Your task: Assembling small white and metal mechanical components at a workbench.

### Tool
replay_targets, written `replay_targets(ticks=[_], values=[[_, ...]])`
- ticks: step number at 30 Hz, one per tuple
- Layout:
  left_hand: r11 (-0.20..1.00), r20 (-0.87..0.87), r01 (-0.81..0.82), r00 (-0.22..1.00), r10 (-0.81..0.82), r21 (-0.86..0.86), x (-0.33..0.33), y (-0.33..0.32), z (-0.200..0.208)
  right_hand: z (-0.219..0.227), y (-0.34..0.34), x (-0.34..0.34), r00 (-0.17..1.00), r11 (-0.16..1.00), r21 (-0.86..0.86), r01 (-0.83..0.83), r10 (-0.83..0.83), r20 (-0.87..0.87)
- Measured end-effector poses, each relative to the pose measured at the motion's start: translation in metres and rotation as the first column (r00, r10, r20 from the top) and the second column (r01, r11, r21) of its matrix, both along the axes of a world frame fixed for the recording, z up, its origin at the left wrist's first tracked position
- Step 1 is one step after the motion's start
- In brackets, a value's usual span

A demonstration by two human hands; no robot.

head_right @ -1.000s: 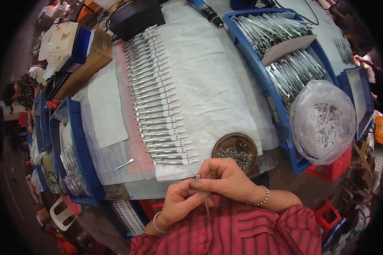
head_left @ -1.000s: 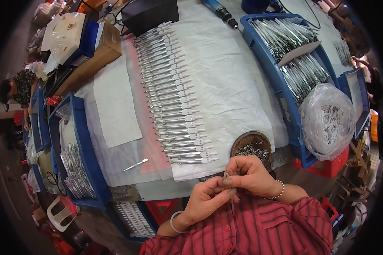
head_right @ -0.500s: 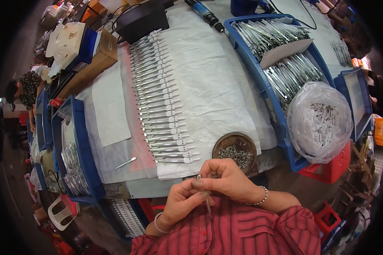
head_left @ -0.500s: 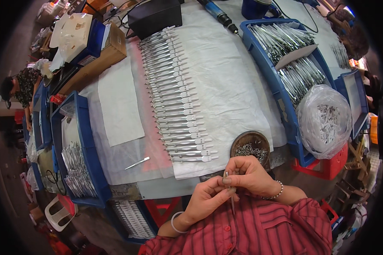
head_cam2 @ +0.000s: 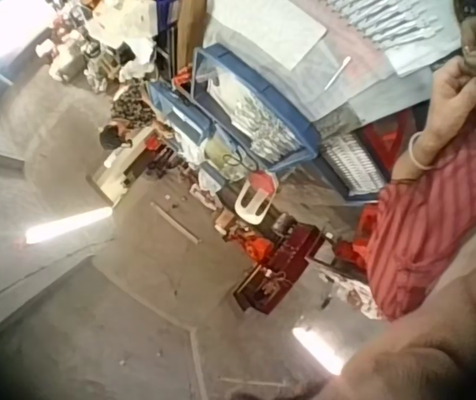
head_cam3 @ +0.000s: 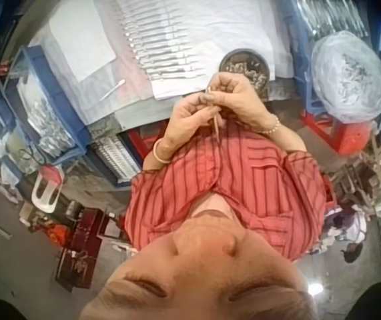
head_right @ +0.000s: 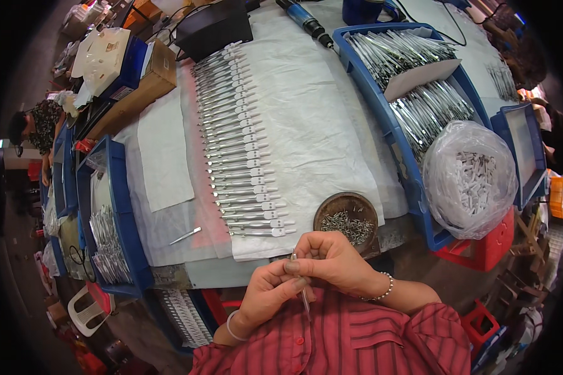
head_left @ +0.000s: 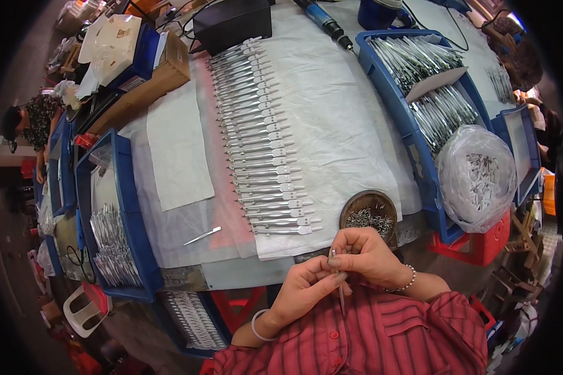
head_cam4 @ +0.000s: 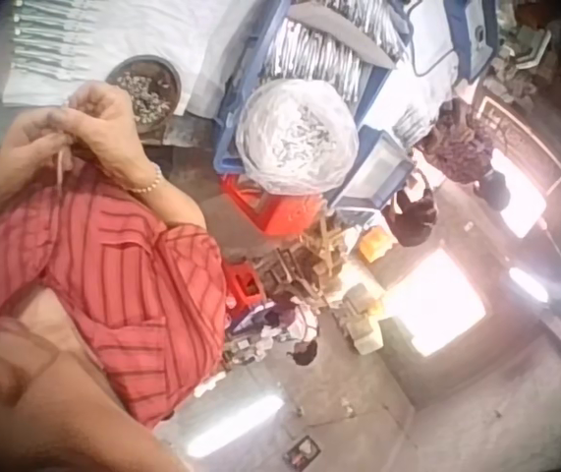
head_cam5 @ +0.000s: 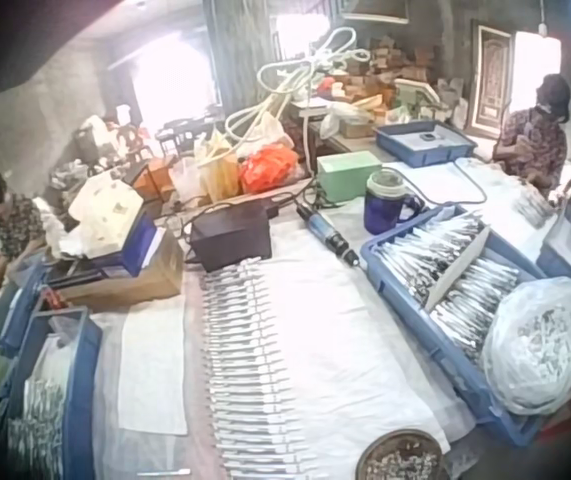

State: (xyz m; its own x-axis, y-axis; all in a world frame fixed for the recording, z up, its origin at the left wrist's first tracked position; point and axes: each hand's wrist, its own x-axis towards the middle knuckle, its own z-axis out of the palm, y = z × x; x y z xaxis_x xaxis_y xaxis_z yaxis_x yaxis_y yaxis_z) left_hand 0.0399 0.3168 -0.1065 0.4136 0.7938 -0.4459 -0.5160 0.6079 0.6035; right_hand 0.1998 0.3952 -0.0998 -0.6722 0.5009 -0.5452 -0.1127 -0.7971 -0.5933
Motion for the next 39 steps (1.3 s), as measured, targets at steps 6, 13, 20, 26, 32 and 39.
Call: replay_targets(ticks=[6, 13, 20, 26, 32, 39], values=[[0.996, 0.007, 0.062, 0.998, -0.063, 0.058, 0.007, 0.007, -0.004, 0.002, 0.0, 0.016, 1.0, 0.997, 0.072, 0.016, -0.016, -0.004], [0.979, -0.024, 0.194, 0.981, -0.193, 0.068, 0.028, 0.035, -0.009, -0.008, 0.005, 0.046, 0.991, 0.988, 0.082, 0.13, -0.131, 0.008], [0.973, -0.02, 0.229, 0.973, -0.229, 0.003, 0.043, 0.058, -0.014, -0.012, 0.019, 0.062, 0.982, 0.984, 0.015, 0.176, -0.176, 0.067], [0.977, -0.029, 0.211, 0.977, -0.212, -0.038, 0.045, 0.066, -0.016, -0.02, 0.028, 0.064, 0.986, 0.987, -0.02, 0.162, -0.162, 0.039], [0.975, -0.035, 0.212, 0.976, -0.215, -0.063, 0.044, 0.069, -0.013, -0.02, 0.031, 0.062, 0.986, 0.986, -0.007, 0.165, -0.164, 0.036], [0.973, -0.111, 0.225, 0.97, -0.218, 0.05, 0.041, 0.059, -0.016, -0.017, 0.029, 0.061, 0.99, 0.983, 0.127, 0.131, -0.137, 0.038]])
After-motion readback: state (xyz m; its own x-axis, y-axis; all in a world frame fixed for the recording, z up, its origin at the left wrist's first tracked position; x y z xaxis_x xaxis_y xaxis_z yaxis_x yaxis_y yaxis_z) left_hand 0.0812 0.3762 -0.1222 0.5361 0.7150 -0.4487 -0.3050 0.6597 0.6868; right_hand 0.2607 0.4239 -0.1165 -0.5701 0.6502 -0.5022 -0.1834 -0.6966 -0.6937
